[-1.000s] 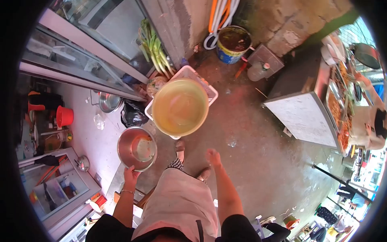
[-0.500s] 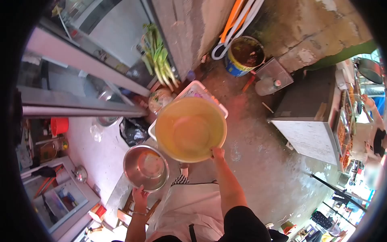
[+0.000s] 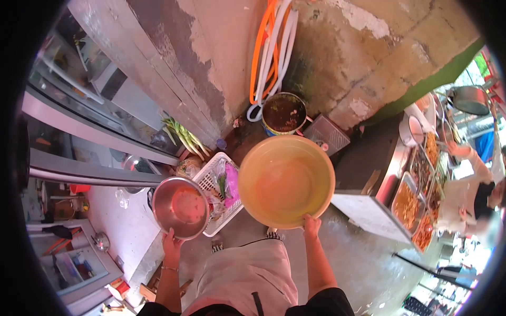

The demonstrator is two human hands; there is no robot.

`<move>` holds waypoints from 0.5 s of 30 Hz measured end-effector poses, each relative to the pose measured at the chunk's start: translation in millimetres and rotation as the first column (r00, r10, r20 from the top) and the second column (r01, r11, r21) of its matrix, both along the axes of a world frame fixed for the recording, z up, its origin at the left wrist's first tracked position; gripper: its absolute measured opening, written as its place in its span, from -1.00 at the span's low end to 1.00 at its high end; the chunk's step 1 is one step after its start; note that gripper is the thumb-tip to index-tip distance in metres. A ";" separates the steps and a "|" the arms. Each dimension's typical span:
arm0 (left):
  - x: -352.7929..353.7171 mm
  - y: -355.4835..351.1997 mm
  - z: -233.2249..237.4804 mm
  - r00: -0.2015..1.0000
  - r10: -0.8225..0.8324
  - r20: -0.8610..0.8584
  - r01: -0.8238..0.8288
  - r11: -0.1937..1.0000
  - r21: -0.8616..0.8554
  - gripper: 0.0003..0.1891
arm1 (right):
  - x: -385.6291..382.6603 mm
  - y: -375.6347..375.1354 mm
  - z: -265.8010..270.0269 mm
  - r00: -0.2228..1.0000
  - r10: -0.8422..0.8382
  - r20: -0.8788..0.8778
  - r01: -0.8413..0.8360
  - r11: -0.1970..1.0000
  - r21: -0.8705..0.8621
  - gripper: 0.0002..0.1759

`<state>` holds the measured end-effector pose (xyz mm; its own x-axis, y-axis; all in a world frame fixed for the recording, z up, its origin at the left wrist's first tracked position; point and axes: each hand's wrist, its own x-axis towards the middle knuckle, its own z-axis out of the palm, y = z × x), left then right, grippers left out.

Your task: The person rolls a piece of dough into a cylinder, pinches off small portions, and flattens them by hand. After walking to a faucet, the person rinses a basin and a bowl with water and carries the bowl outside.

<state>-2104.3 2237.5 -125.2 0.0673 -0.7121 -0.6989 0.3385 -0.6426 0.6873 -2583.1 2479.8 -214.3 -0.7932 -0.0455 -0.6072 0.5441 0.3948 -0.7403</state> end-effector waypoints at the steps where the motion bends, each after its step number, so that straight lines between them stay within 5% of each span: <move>1: -18.9 -1.6 2.0 0.999 0.039 0.009 -0.039 0.999 0.015 -0.62 | -22.0 -5.0 3.1 1.000 0.005 -0.014 -0.006 0.999 -0.032 -0.77; 3: -38.5 -0.7 -23.1 0.991 0.000 -0.137 -0.006 0.999 -0.043 -0.62 | -61.5 3.1 7.5 0.999 0.018 -0.033 -0.020 0.998 -0.062 -0.75; 9: -130.1 -15.3 -11.7 0.999 0.025 -0.048 -0.029 0.996 -0.087 -0.67 | -152.3 -4.4 42.2 1.000 0.024 -0.006 -0.025 0.992 -0.123 -0.87; 15: -188.7 -95.8 96.1 0.934 -0.183 0.306 0.263 0.933 -0.246 -0.77 | -219.7 -39.1 104.7 0.990 0.134 0.040 -0.123 0.968 -0.219 -0.86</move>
<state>-2293.0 2141.7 -29.1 0.0435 -0.8934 -0.4471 -0.0181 -0.4482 0.8938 -2802.8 2440.7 -109.6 -0.7387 -0.2794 -0.6134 0.5405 0.2983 -0.7867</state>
